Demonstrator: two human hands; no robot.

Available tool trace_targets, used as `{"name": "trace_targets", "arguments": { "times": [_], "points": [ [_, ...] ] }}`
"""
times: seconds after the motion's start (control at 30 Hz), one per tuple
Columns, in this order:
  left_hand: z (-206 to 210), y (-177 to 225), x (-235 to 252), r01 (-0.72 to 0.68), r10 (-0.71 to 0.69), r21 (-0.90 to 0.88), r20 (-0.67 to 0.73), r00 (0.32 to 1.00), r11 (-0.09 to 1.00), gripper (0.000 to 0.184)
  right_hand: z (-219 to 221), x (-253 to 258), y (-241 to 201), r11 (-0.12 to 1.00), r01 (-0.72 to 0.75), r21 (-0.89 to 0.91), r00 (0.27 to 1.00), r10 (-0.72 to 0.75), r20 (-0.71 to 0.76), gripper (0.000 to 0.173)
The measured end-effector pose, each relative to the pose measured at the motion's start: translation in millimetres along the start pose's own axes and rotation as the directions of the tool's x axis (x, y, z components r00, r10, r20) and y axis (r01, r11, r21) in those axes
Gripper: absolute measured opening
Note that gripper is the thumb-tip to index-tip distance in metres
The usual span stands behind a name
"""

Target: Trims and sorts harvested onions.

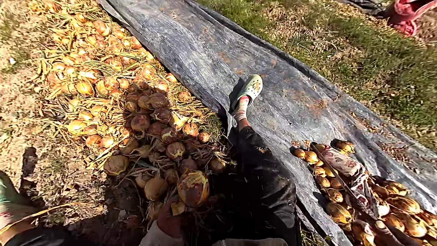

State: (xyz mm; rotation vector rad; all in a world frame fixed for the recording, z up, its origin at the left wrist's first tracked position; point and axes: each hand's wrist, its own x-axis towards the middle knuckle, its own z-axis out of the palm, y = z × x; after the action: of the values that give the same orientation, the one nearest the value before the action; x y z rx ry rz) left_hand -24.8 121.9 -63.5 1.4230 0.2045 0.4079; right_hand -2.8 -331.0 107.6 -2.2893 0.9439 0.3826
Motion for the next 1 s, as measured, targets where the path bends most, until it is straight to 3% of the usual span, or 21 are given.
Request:
{"name": "trace_targets", "arguments": {
  "times": [0.07, 0.13, 0.2, 0.27, 0.37, 0.43, 0.57, 0.7, 0.77, 0.83, 0.93, 1.0],
  "points": [
    [12, 12, 9, -0.016, 0.018, -0.103, 0.019, 1.000, 0.995, 0.027, 6, 17, 27, 0.924, 0.292, 0.249, 0.949, -0.313, 0.048, 0.044],
    [23, 24, 16, -0.074, 0.082, -0.138, 0.053, 0.995, 0.988, 0.026, 31, 7, -1, 0.826, 0.409, 0.387, 0.874, -0.477, 0.096, 0.041],
    [34, 42, 20, -0.141, 0.150, -0.120, 0.069, 0.986, 0.983, 0.023, 75, -7, -31, 0.720, 0.418, 0.554, 0.823, -0.559, 0.105, 0.044],
    [44, 60, 20, -0.163, 0.169, -0.113, 0.047, 0.984, 0.980, 0.024, 120, -15, -50, 0.635, 0.291, 0.715, 0.765, -0.604, 0.225, 0.047],
    [49, 80, 21, -0.166, 0.175, -0.139, 0.062, 0.983, 0.976, 0.025, 158, -38, -73, 0.687, 0.035, 0.726, 0.712, -0.527, 0.464, 0.056],
    [52, 88, 24, -0.178, 0.189, -0.167, 0.050, 0.981, 0.970, 0.024, 176, -45, -78, 0.695, -0.037, 0.718, 0.643, -0.533, 0.549, 0.057],
    [71, 99, 35, -0.297, 0.301, -0.065, 0.065, 0.951, 0.953, 0.025, 195, -53, -82, 0.780, 0.035, 0.625, 0.548, -0.538, 0.641, 0.062],
    [85, 90, 28, -0.505, 0.436, 0.275, 0.277, 0.856, 0.818, 0.026, 198, -56, -78, 0.774, 0.026, 0.633, 0.465, -0.570, 0.678, 0.052],
    [89, 88, 14, -0.532, 0.345, 0.485, 0.424, 0.837, 0.694, 0.028, 201, -53, -77, 0.784, 0.025, 0.620, 0.513, -0.542, 0.665, 0.043],
    [90, 90, 1, -0.491, 0.152, 0.594, 0.528, 0.836, 0.637, 0.025, 208, -47, -73, 0.840, 0.024, 0.542, 0.566, -0.458, 0.685, 0.038],
    [87, 83, -9, -0.457, -0.005, 0.652, 0.577, 0.816, 0.605, 0.020, 230, -47, -63, 0.915, 0.011, 0.403, 0.564, -0.338, 0.753, 0.037],
    [86, 80, -11, -0.454, -0.034, 0.655, 0.591, 0.806, 0.604, 0.020, 243, -46, -56, 0.893, -0.017, 0.449, 0.570, -0.360, 0.738, 0.033]
  ]
}}
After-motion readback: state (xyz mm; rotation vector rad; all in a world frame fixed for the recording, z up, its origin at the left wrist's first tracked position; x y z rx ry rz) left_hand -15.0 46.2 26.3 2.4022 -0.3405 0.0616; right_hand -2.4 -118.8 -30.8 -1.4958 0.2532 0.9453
